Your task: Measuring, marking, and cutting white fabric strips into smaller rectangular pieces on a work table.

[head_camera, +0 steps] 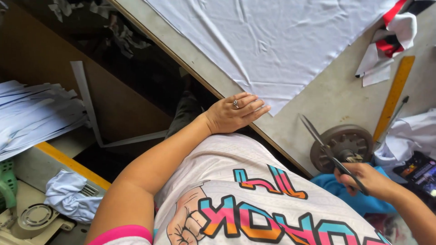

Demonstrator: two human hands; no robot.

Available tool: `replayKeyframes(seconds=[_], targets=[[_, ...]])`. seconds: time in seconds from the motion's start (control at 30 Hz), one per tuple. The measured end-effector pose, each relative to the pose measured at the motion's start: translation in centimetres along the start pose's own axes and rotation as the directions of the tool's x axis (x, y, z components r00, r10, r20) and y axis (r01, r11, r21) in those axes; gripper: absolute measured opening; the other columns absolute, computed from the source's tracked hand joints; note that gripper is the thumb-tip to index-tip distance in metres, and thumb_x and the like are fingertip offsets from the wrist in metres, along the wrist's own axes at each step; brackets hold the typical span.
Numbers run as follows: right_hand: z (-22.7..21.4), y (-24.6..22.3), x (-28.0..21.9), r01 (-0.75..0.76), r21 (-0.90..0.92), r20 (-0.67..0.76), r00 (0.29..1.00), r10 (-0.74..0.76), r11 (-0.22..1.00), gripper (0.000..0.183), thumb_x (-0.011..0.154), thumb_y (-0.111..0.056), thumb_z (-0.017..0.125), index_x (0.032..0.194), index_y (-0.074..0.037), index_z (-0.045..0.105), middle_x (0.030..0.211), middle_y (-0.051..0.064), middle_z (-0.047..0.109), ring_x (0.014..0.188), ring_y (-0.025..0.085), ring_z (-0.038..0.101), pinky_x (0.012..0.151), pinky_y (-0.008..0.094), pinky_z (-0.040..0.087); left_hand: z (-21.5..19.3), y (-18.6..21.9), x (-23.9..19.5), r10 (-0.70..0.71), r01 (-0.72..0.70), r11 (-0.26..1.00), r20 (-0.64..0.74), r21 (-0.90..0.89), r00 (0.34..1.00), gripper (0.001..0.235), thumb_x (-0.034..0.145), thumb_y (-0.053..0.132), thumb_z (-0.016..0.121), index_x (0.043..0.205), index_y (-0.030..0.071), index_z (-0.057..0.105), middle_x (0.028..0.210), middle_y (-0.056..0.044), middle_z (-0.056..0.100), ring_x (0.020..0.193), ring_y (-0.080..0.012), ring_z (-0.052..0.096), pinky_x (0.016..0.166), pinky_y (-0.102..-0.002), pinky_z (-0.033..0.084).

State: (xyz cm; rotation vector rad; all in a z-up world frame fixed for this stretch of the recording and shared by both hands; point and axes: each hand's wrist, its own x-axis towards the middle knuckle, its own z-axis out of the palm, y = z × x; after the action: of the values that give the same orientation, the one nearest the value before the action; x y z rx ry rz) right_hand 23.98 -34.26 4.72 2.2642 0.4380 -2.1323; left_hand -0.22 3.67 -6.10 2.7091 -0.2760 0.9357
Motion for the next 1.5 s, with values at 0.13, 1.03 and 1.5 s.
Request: replayKeyframes(seconds=[0.13, 1.03, 1.5], targets=[[0.2, -2.9, 1.4, 0.040, -0.009, 0.065, 0.997, -0.040, 0.999, 0.037, 0.085, -0.042, 0.067, 0.079, -0.005, 0.069, 0.061, 0.010, 0.067, 0.057, 0.020, 0.070, 0.061, 0.033, 0.057, -0.1, -0.1, 0.3, -0.008, 0.008, 0.999, -0.012, 0.047, 1.000, 0.033, 0.108, 0.012, 0.046, 0.130, 0.019, 0.069, 0.121, 0.004, 0.063, 0.112, -0.0120, 0.058, 0.107, -0.029, 0.048], [0.2, -8.8, 2.6, -0.001, -0.110, -0.111, 0.994, -0.012, 0.994, 0.053, 0.081, -0.053, 0.073, 0.065, -0.003, 0.062, 0.054, 0.008, 0.056, 0.046, 0.019, 0.058, 0.050, 0.032, 0.044, 1.1, -0.5, -1.1, 0.048, -0.042, 0.994, -0.067, 0.097, 0.997, 0.036, 0.104, 0.011, 0.043, 0.130, 0.023, 0.066, 0.110, 0.007, 0.059, 0.103, -0.0126, 0.055, 0.111, -0.030, 0.043], [-1.2, -5.6, 1.9, 0.001, -0.160, -0.015, 1.000, -0.004, 0.987, 0.040, 0.086, -0.048, 0.065, 0.072, -0.011, 0.060, 0.056, 0.008, 0.061, 0.056, 0.020, 0.062, 0.062, 0.032, 0.046, 0.8, -0.2, -1.0, 0.005, 0.009, 0.990, -0.096, 0.143, 0.995, 0.037, 0.108, 0.020, 0.044, 0.139, 0.020, 0.063, 0.130, 0.001, 0.063, 0.117, -0.0124, 0.061, 0.113, -0.030, 0.042]])
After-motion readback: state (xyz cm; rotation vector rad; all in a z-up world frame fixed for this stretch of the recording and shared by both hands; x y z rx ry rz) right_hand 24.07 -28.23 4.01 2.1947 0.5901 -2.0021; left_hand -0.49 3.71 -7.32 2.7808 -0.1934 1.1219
